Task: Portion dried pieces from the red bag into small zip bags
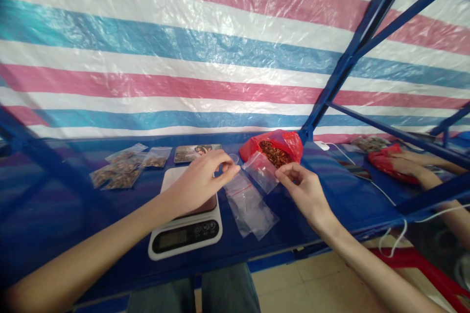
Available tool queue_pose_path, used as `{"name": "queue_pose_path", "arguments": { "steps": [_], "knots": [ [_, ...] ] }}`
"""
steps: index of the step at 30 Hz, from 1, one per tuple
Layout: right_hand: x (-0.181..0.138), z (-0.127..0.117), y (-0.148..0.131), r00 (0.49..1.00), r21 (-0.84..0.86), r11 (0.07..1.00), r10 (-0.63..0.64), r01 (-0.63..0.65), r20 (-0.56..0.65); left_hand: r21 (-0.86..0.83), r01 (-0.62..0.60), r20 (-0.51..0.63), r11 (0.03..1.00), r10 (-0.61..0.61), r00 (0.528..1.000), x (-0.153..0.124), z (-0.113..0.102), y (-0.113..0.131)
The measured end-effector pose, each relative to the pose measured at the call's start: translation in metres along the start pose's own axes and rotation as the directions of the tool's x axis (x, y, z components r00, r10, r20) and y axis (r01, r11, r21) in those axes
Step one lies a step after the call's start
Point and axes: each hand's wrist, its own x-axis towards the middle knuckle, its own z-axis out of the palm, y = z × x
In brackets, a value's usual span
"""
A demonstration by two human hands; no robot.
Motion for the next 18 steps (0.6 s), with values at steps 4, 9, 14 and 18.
{"name": "queue_pose_path", "arguments": {
  "steps": [4, 9, 14, 18],
  "knots": [
    [-0.004, 0.011, -0.014, 0.993, 0.234, 0.972, 0.058, -0.032, -0.104, -0.311, 0.228, 0.186, 0.923, -0.176, 0.967, 0.012, 0.014, 0.006],
    [-0.018, 0.036, -0.03, 0.99, 0.434, 0.896, 0.131, -0.094, -0.056, -0.572, 0.33, 0.283, 0.751, -0.196, 0.939, 0.011, 0.033, 0.01],
    [-0.029, 0.041, -0.038, 0.989, 0.461, 0.875, 0.132, -0.147, 0.065, -0.524, 0.376, 0.25, 0.764, -0.284, 0.926, 0.002, 0.032, 0.002],
    [-0.028, 0.036, -0.037, 0.987, 0.401, 0.902, 0.125, -0.156, 0.103, -0.45, 0.393, 0.287, 0.802, -0.286, 0.914, -0.003, 0.016, 0.004]
  ]
}}
